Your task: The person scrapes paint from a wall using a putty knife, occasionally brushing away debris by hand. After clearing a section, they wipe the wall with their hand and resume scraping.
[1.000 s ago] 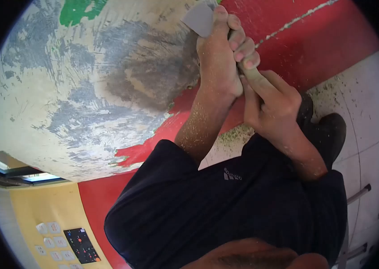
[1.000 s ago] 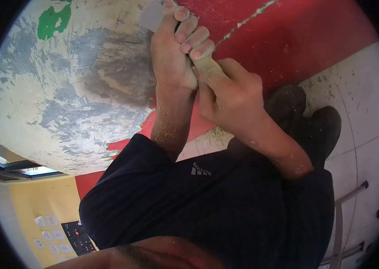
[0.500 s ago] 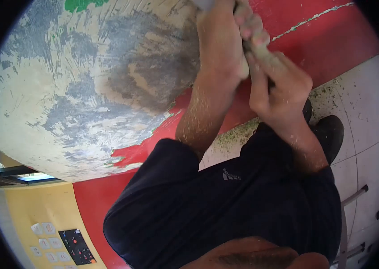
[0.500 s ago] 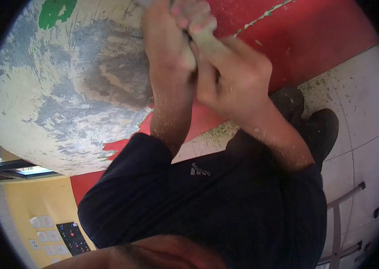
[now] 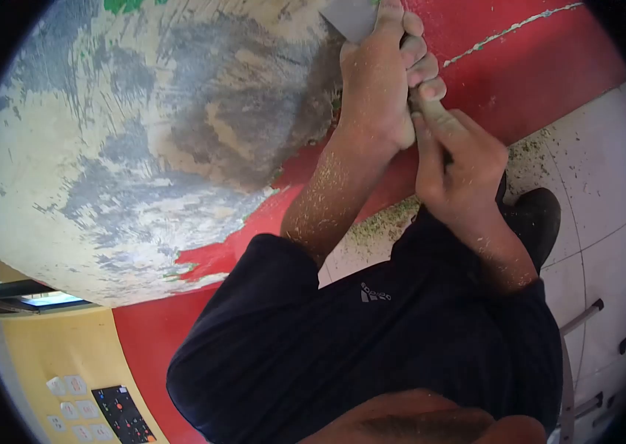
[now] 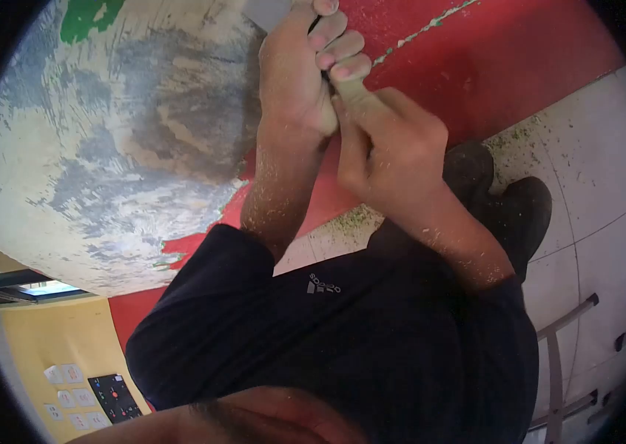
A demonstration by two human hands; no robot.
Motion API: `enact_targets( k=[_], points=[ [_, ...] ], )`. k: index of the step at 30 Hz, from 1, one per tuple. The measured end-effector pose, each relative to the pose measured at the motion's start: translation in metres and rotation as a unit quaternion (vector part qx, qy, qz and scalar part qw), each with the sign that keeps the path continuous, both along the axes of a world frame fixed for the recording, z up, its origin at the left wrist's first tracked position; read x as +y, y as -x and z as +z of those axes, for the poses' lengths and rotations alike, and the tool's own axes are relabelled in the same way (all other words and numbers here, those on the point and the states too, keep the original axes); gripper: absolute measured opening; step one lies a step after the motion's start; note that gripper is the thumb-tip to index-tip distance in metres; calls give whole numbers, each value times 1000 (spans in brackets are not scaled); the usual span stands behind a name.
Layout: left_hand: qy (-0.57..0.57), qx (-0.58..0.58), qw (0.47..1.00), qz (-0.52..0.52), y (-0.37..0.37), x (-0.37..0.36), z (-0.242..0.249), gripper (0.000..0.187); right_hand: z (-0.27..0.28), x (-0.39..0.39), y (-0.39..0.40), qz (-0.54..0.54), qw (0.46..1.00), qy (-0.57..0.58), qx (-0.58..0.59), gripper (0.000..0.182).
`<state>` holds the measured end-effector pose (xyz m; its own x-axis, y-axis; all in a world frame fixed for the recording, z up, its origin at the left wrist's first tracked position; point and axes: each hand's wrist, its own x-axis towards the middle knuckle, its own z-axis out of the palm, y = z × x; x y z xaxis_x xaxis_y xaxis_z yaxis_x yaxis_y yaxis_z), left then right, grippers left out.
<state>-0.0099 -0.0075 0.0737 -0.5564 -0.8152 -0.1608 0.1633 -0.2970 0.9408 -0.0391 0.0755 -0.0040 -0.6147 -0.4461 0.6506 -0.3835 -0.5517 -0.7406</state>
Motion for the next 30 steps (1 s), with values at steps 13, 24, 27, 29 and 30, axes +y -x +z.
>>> enact_targets(
  k=[13, 24, 27, 29, 30],
  points=[
    [69, -4, 997, -19, -5, 0, 3, 41, 9, 6, -3, -4, 1000, -17, -3, 16],
    [-31, 12, 998, -47, -2, 17, 12, 32, 19, 11, 7, 39, 998, -53, -22, 9],
    [-16, -4, 1000, -21, -1, 14, 5, 32, 14, 11, 5, 13, 999, -41, -10, 14],
    [-5, -9, 1000, -25, 0, 15, 2, 32, 8, 9, 2, -5, 999, -35, -2, 15],
    [0, -5, 999, -38, 0, 13, 1, 32, 7, 7, 4, -16, 999, -25, 12, 16]
  ],
)
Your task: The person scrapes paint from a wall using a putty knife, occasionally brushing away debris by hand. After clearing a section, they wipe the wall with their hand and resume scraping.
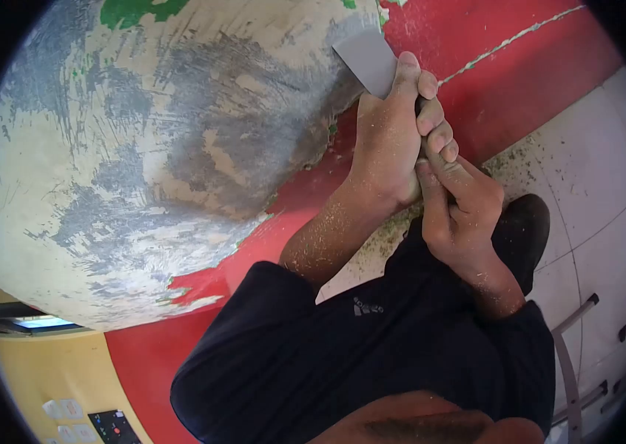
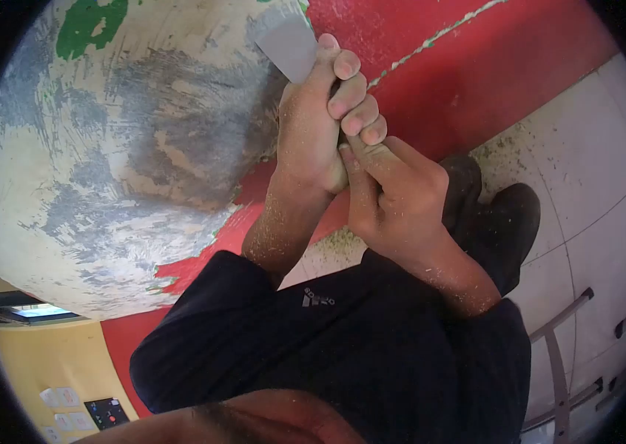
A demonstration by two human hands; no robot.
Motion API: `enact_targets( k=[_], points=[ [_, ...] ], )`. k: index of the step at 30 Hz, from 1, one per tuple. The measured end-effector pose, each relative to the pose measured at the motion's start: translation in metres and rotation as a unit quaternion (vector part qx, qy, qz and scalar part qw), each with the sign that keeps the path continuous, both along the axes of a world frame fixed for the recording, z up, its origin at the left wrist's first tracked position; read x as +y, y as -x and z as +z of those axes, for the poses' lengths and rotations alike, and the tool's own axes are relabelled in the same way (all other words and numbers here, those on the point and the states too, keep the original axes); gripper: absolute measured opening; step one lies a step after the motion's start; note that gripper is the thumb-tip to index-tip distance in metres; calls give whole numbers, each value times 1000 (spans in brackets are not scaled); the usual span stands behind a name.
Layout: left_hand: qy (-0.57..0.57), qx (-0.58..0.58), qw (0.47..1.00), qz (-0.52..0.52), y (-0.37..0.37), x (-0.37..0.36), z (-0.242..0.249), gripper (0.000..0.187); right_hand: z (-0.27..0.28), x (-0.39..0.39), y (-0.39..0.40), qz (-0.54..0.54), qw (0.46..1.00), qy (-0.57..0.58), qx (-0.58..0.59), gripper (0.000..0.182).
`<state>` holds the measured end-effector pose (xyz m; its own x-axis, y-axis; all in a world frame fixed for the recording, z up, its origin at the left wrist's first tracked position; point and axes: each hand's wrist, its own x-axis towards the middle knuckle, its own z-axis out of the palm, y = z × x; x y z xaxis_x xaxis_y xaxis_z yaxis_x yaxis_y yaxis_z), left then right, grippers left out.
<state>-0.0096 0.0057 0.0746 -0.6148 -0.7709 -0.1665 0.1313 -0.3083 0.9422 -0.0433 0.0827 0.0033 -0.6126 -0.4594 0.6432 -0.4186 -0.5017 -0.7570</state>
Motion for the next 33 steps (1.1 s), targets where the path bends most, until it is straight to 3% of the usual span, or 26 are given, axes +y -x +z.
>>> enact_targets(
  k=[4, 7, 11, 15, 17, 18, 21, 24, 27, 31, 33],
  points=[
    [-15, 25, 1000, 1, 5, -3, 0, 30, 3, -1, 3, 0, 999, -27, -21, 16],
    [-25, 5, 1000, -19, -7, -6, -9, 34, -5, 1, -9, -11, 999, 28, -19, 16],
    [2, 25, 1000, -1, 2, -12, -6, 32, -3, -7, 1, -11, 1000, -14, 0, 8],
    [16, 33, 999, -22, 1, -17, -7, 31, -1, -8, -3, 2, 999, 13, -32, 3],
    [21, 31, 999, -12, 5, -20, -13, 31, -5, -10, 6, 3, 1000, -11, 13, 4],
    [-30, 44, 999, 2, 9, -15, -10, 31, -2, -4, 10, 34, 998, -56, -23, 4],
    [-24, 47, 999, -5, 4, -10, -16, 32, -3, 1, -2, 12, 998, -25, -57, 1],
    [28, 13, 999, -15, 0, -15, -15, 34, -10, -10, 2, -9, 1000, 7, 10, 1],
    [69, 112, 991, -30, 18, -25, 14, 36, 13, -24, 17, 16, 998, 46, -26, 9],
    [2, -5, 1000, -6, -11, -7, -7, 32, -4, -6, -4, 16, 999, 11, -28, 7],
    [21, 19, 1000, -8, -4, -11, -6, 31, -4, -7, 1, 26, 999, 9, -23, 10]
  ],
)
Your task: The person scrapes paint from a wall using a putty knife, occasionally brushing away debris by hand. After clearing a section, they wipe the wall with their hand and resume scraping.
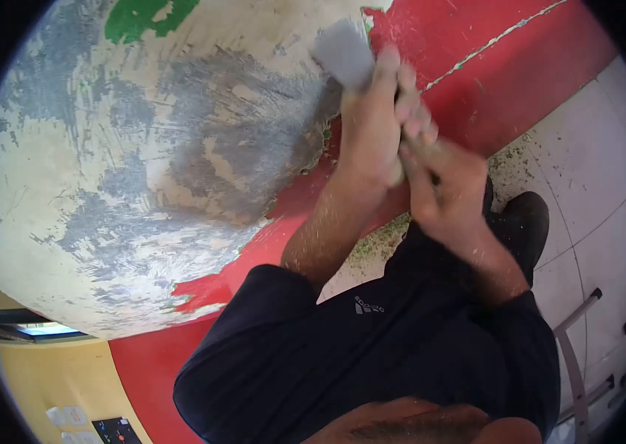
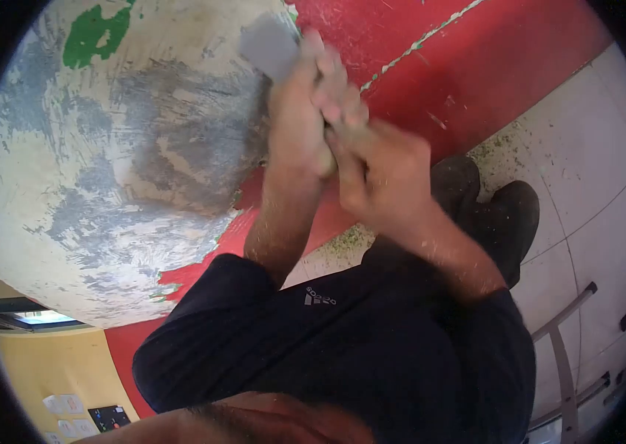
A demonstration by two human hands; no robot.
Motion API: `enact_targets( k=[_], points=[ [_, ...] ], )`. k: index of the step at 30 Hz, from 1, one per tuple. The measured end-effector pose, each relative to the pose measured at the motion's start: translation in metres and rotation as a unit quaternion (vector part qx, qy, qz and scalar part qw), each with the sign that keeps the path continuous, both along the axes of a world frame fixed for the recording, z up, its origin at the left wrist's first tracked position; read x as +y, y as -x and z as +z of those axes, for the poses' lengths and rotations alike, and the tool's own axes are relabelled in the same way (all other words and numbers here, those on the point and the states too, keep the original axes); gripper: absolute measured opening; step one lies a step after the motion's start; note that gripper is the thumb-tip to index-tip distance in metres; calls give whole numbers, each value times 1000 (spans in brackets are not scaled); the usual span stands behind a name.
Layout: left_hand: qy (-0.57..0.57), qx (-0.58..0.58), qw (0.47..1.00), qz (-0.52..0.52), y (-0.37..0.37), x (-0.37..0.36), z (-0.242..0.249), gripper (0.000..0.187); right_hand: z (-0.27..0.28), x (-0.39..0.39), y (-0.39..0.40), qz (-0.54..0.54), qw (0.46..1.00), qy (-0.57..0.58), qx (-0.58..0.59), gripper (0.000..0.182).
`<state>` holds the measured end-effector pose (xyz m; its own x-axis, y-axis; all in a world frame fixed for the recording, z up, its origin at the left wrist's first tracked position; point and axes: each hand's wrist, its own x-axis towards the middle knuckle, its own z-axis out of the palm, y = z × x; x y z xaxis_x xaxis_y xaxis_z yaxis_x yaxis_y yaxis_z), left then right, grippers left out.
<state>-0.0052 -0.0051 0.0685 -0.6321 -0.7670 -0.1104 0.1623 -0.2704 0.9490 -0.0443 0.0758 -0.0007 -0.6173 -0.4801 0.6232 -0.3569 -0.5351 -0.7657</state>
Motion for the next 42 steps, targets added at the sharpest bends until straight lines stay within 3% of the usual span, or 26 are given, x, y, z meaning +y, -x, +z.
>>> enact_targets(
  k=[3, 6, 7, 11, 14, 15, 18, 19, 22, 23, 26, 27, 29, 30, 31, 33, 36, 37, 39, 41, 42],
  points=[
    [20, 61, 998, -7, 20, -14, 23, 32, 15, -19, 15, 13, 999, 26, -14, 13],
    [9, -3, 1000, -22, -6, 3, 5, 32, 7, 5, -3, 7, 1000, 3, 5, 8],
    [-69, -16, 997, 3, -6, 7, -4, 34, 0, 8, -5, 24, 1000, -8, -14, 10],
    [3, 7, 1000, -7, 26, -3, 12, 36, 8, -3, 18, -5, 999, -53, -3, 14],
    [-29, -36, 998, -44, 4, 1, -3, 36, -4, 10, 3, 4, 998, -55, 36, 15],
    [-46, -54, 997, -12, 0, 8, -7, 36, -6, 17, -4, 43, 995, -82, -23, 15],
    [-18, -21, 1000, -13, 4, 2, -14, 36, -15, 8, 5, 28, 998, -45, 32, 14],
    [12, -10, 1000, -19, 12, -5, -6, 36, -11, -6, 4, 5, 1000, 14, -22, 13],
    [43, -33, 998, -19, 19, -10, 8, 36, -6, -20, 3, -23, 998, 55, -27, 13],
    [18, -42, 998, -48, 7, -5, 1, 35, -10, -4, -2, -5, 1000, 13, -7, 15],
    [-74, -78, 994, 17, 2, 4, -24, 33, -22, 6, -3, 3, 999, -16, -31, 21],
    [-89, -24, 994, -63, -4, -1, -21, 29, -24, 7, 2, -4, 999, -22, -29, 23],
    [184, -9, 980, -81, 7, 9, -17, 31, -24, 6, 18, -23, 998, -37, -48, 27],
    [318, -3, 944, -90, 12, 13, -11, 37, -19, 8, 26, -2, 994, 10, -106, 30],
    [543, -34, 837, -54, 8, 9, 2, 49, -14, 10, 34, 18, 985, 61, -163, 32],
    [829, -20, 556, 58, -4, -15, 26, 75, -17, 22, 48, 62, 965, 127, -223, 40],
    [811, -436, 303, 246, 4, -15, 3, 73, -26, 42, 58, -33, 957, 41, -286, 41],
    [835, -431, 289, 185, 1, -34, -30, 66, -27, 45, 58, -55, 951, 53, -301, 39],
    [856, -400, 306, -119, -5, -36, -65, 64, -26, 59, 51, -75, 940, 51, -330, 39],
    [640, -336, 490, -488, -28, -38, -87, 57, -27, 75, 41, -88, 941, 39, -324, 40],
    [586, -316, 565, -487, -32, -31, -78, 55, -25, 80, 33, -69, 945, 30, -318, 40]
  ],
)
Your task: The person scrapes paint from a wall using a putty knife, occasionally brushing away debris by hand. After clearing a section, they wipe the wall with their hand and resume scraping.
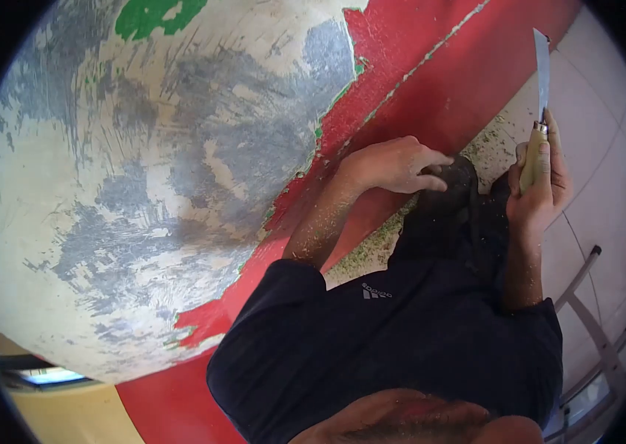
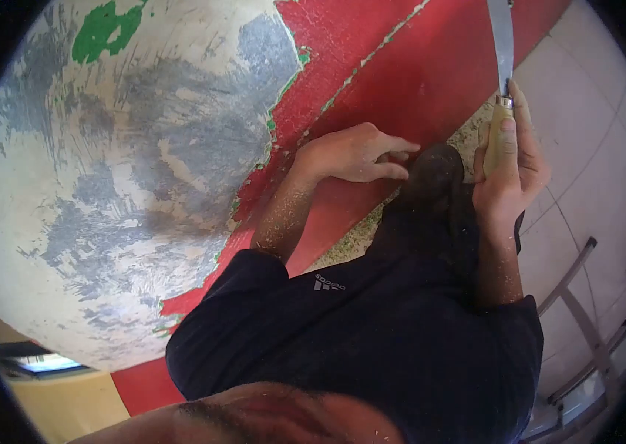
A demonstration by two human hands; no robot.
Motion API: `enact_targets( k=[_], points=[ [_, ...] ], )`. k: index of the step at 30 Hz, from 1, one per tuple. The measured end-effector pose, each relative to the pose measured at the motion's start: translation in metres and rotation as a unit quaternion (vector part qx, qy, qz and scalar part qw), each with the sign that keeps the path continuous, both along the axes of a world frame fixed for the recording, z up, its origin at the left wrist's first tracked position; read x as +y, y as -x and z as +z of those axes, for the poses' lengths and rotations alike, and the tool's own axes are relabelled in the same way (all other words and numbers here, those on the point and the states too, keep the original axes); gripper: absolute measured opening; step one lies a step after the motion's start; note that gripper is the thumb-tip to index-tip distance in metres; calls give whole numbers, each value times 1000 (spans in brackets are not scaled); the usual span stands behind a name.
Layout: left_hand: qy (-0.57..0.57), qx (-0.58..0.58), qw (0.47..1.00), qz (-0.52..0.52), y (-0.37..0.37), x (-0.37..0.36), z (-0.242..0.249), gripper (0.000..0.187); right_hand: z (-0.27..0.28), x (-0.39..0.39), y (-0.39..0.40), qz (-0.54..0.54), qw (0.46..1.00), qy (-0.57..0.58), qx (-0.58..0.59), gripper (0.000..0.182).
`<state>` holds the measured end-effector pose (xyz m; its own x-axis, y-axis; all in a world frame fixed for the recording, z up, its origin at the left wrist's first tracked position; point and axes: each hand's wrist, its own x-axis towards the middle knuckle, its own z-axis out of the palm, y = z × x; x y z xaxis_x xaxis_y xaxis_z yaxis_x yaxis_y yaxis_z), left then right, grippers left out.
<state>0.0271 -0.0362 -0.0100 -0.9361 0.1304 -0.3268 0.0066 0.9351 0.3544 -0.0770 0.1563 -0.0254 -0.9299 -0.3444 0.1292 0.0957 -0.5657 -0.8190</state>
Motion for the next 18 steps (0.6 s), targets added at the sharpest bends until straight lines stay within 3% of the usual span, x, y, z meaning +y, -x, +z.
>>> enact_targets(
  k=[2, 3, 5, 6, 8, 10, 12, 13, 16, 18],
  points=[
    [-169, 12, 982, 80, -4, 11, 26, 50, 2, 10, -16, 39, 999, -7, 14, 40],
    [-169, 134, 969, 125, -10, 12, 25, 46, 3, 8, -28, 62, 998, -15, -1, 39],
    [-504, 211, 811, 208, -14, 16, 25, 60, 8, -7, -57, 137, 990, -37, -10, 36],
    [-656, 205, 689, 230, -15, 21, 32, 63, 9, -20, -70, 165, 986, -22, -1, 35],
    [-662, 247, 662, 250, -20, 29, 36, 64, 7, -45, -91, 189, 981, -11, 42, 34],
    [-638, 281, 622, 356, -21, 34, 38, 48, 2, -58, -103, 201, 977, -22, 66, 35],
    [-611, 281, 609, 421, -23, 18, 30, 43, -16, -74, -112, 151, 979, 13, 138, 35],
    [-629, 296, 575, 431, -21, 19, 27, 39, -20, -79, -110, 136, 981, 11, 138, 35],
    [-574, 315, 624, 427, -12, 23, 32, 37, -21, -83, -107, 112, 983, -15, 143, 34],
    [-565, 305, 615, 457, -7, 24, 31, 34, -18, -81, -97, 111, 979, -43, 168, 33]
  ],
)
